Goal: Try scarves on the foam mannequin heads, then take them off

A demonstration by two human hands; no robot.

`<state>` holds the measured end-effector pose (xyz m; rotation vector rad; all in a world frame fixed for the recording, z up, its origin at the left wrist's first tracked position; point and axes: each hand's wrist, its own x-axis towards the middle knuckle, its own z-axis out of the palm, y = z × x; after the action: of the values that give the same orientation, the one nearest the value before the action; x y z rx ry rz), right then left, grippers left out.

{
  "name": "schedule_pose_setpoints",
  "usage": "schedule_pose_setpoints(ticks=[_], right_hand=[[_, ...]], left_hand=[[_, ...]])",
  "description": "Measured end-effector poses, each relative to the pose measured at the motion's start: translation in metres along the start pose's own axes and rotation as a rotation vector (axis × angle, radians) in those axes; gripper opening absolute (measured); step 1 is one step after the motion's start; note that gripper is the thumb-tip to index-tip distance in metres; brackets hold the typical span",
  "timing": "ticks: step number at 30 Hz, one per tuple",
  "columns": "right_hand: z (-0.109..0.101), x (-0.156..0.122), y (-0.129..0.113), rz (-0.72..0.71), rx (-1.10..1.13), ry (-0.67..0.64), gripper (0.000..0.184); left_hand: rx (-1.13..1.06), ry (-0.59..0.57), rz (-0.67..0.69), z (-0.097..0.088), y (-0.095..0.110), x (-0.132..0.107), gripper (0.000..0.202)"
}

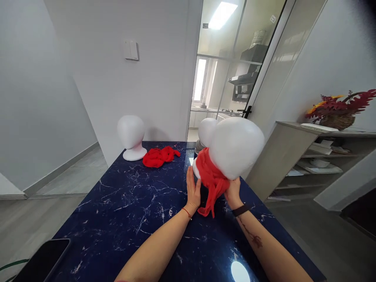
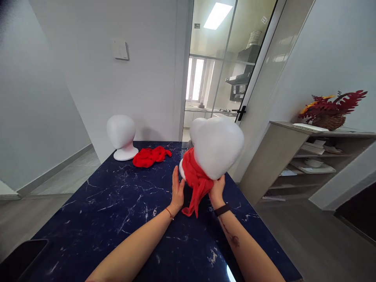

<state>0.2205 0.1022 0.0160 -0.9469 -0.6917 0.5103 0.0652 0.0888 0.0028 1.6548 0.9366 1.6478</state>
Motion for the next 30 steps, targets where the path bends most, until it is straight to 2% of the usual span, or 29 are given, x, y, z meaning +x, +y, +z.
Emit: schedule_pose_setpoints(ticks=[3,6,11,15,19,24,27,30], right_hand=[[0.02,-0.034,0.005,0.072,-0.06,-0.064,0.036],[0.042,-0.062,0.012,0.119,-0.133,-0.1,0.03],[0.096,-0.101,0.022,0.129,-0.22,-0.191,0.024],[0.135,-0.13,0.032,0.116,-0.286,-0.237,0.017],[0.149,-0.152,0.041,0.047,-0.326,-0.26,0.017],[0.143,-0.157,0.044,0.012,-0.411,-0.368,0.03],[0.138,-0.152,0.045,0.042,-0.425,-0.412,0.037],[0.133,-0.148,0.047,-0.011,-0.44,-0.432,0.037]], left_hand=[[0.021,0.095,-0.032,-0.027,0.0,0.0,0.05],[0.11,0.137,-0.068,-0.069,-0.006,0.005,0.048],[0.263,0.069,-0.1,-0.148,-0.011,0.021,0.044],[0.344,0.039,-0.126,-0.191,-0.012,0.026,0.041],[0.335,0.007,-0.139,-0.215,-0.023,0.027,0.039],[0.366,-0.045,-0.193,-0.223,-0.033,0.029,0.03],[0.457,0.021,-0.174,-0.223,-0.032,0.025,0.025],[0.562,0.149,-0.123,-0.225,-0.025,0.02,0.022]])
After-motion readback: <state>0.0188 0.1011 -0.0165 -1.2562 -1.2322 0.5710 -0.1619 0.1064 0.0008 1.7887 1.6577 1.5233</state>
